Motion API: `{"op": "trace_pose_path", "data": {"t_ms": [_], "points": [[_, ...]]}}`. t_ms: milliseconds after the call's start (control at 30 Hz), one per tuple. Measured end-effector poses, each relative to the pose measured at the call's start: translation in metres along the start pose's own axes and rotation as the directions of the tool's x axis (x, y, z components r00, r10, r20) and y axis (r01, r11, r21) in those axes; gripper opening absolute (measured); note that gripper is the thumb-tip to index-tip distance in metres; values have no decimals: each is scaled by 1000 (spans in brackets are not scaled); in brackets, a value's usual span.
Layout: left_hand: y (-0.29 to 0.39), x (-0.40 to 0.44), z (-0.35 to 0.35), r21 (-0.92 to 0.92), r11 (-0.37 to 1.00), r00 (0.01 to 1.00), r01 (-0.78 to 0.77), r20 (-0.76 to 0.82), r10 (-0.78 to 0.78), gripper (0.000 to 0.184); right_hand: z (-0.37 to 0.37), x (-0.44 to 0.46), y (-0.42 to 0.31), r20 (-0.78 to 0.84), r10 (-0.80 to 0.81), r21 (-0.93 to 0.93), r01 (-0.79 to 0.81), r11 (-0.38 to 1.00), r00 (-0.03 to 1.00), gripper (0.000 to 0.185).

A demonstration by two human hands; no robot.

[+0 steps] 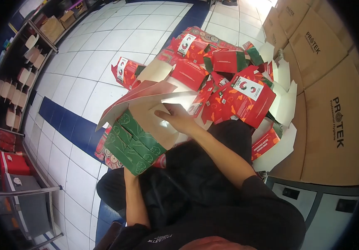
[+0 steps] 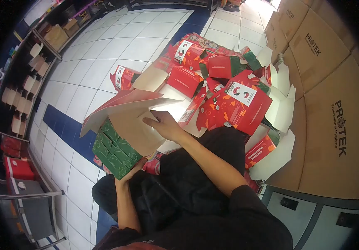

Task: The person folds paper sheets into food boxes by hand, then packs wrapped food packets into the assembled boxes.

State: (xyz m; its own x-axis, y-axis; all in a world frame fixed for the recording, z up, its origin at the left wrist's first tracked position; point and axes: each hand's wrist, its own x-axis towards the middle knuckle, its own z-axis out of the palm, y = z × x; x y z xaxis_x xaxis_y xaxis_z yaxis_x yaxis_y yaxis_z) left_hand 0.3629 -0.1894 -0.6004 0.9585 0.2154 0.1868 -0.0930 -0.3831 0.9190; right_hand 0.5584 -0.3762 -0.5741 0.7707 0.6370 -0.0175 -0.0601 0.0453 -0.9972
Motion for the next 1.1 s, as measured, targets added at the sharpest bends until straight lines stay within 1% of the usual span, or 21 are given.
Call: {"op": "trace_pose_path", "data": {"t_ms": [67, 133, 200, 233, 300, 400, 467, 533, 600, 667, 700, 733, 800, 833, 867, 900, 933, 967, 1000, 1067, 1100], "points": [[3, -3, -5, 11, 993, 991, 116, 59, -117, 38, -3, 0, -1, 11, 44, 13, -44, 999, 999, 47], [-6, -3, -8, 3, 993, 990, 117, 81, -117, 39, -1, -3, -5, 22, 91, 24, -92, 996, 996, 48], [-21, 0, -9, -19, 993, 987, 114, 114, -111, 40, 4, -3, -9, -123, -123, 95, 135, 986, 985, 46], [-26, -1, -9, -28, 993, 986, 116, 127, -112, 41, 3, -3, -11, -122, -121, 95, 133, 987, 985, 46], [-34, -5, -12, -40, 992, 983, 117, 147, -110, 43, 1, -4, -15, -215, -91, -122, 66, 990, 972, 39], [-29, -8, -12, -34, 995, 986, 96, 138, -90, 49, -2, -3, -8, -182, 14, -22, -19, 1000, 983, 37], [-24, -11, -13, -24, 997, 990, 78, 120, -75, 52, -1, 3, 7, -161, -9, 52, 18, 998, 987, 39], [-20, -14, -13, -22, 997, 992, 77, 102, -74, 55, -4, -1, 7, -97, 49, -29, -52, 998, 994, 39], [-15, -14, -14, -25, 997, 994, 76, 85, -74, 59, -5, -4, -6, -67, 138, 26, -136, 990, 988, 38], [-8, -9, -12, -46, 996, 995, 78, 63, -75, 63, -6, -4, -17, -93, 172, -67, -178, 982, 981, 36], [-3, -4, -11, -59, 995, 996, 78, 46, -75, 64, -13, 5, 7, -62, 103, -82, -108, 991, 993, 40], [4, 3, -11, -75, 994, 997, 76, 28, -74, 66, -13, 3, 6, -54, 108, -78, -112, 991, 993, 40], [17, 18, -10, -74, 996, 999, 54, -2, -54, 70, -14, 1, 0, -196, -154, -329, 83, 941, 968, 37], [24, 26, -10, 5, 1000, 1000, 10, 9, -10, 72, -12, -1, -10, -219, -248, -363, 157, 918, 944, 38], [30, 32, -7, 196, 977, 995, -86, 62, 75, 79, -11, -3, -20, -209, -244, -361, 157, 919, 947, 38], [36, 39, -5, 370, 909, 981, -191, 115, 159, 86, -7, -9, -42, -120, -138, -63, 131, 989, 983, 39], [33, 39, 1, 208, 973, 995, -97, 13, 96, 103, -3, -14, -53, -3, -56, 237, 55, 970, 998, 40], [29, 38, 3, 125, 991, 998, -49, -34, 54, 112, 1, -18, -52, 43, -32, 350, 15, 937, 999, 35], [26, 38, 4, 36, 999, 997, -8, -81, 11, 121, 8, -21, -52, 50, -28, 355, 9, 935, 998, 35], [23, 37, 6, 10, 996, 995, 84, -62, -84, 143, 21, -25, -53, 20, -81, 239, 74, 968, 997, 30], [25, 37, 8, 2, 993, 992, 117, -54, -117, 150, 23, -25, -50, 5, -64, 294, 60, 954, 998, 29]]}}
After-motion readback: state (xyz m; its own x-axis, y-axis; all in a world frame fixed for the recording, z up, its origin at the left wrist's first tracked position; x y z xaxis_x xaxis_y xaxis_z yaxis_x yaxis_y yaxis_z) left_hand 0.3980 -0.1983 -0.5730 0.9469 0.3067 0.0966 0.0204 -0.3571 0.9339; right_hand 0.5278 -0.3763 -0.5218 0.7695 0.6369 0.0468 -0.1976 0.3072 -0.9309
